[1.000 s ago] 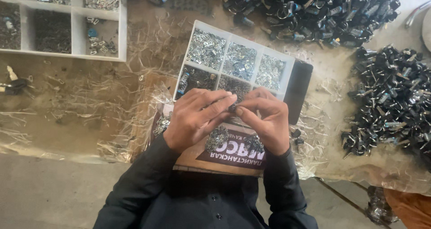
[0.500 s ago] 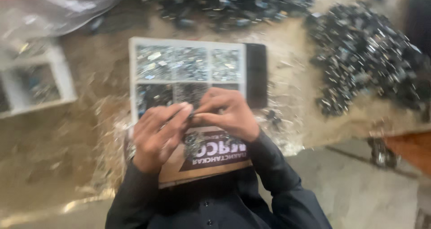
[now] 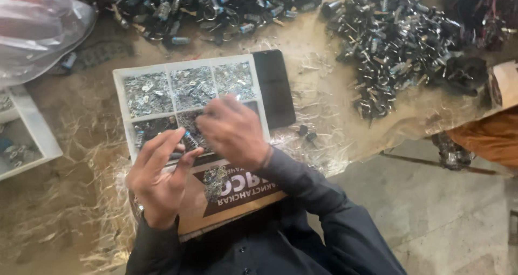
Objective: The person sits at a workbench and assembles small metal clamp fittings by hand, picking components from a compartment organizer box and pressing them together. Assembled pieces are set on the bench beside the box while the person continues fitting more components one at a time.
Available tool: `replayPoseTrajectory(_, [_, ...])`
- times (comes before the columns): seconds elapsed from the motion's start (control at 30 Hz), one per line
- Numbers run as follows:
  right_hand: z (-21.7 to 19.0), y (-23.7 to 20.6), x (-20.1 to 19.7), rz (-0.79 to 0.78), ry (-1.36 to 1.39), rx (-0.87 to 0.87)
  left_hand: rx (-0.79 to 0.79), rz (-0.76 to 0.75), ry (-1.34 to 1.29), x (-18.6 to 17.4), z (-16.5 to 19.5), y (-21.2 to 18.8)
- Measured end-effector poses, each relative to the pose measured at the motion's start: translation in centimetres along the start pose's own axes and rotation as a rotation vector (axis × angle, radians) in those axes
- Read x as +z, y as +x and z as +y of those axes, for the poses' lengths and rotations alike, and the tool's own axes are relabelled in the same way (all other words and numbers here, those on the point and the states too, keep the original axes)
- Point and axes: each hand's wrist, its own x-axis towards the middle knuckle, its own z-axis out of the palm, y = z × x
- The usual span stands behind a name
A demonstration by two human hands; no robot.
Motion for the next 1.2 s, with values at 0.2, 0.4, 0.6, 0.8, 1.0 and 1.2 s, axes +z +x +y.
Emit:
replayPoseTrajectory(0.2, [-0.2, -0.6, -0.8, 0.102, 0.233, 0.160, 0.054, 0.019, 0.150, -0.5, 0.5, 0.3])
replayPoseTrajectory(0.4, [-2.3, -0.9, -0.4, 0.003, 0.540, 0.255, 0.216, 0.088, 0.250, -1.7, -0.2, 0.3])
replayPoseTrajectory(0.6, [-2.7, -0.8, -0.1, -0.058, 0.580, 0.265, 0.273, 0.078, 0.257, -2.2, -0.8, 0.2])
replayPoseTrajectory(0.8, [-2.5, -1.1, 0.2, -0.085, 0.564, 0.300, 0.360, 0.057, 0.295, -2.3, -1.5, 0.1])
replayPoseTrajectory(1.0, [-0.8, -0.4, 1.0, -0.210, 1.195, 0.544, 0.388, 0.058, 0.294, -2.4, -1.6, 0.2])
replayPoseTrajectory(1.2, [-0.3, -3.3, -1.3, -0.039, 0.780, 0.371, 0.275, 0.096, 0.169, -2.1, -1.3, -0.2])
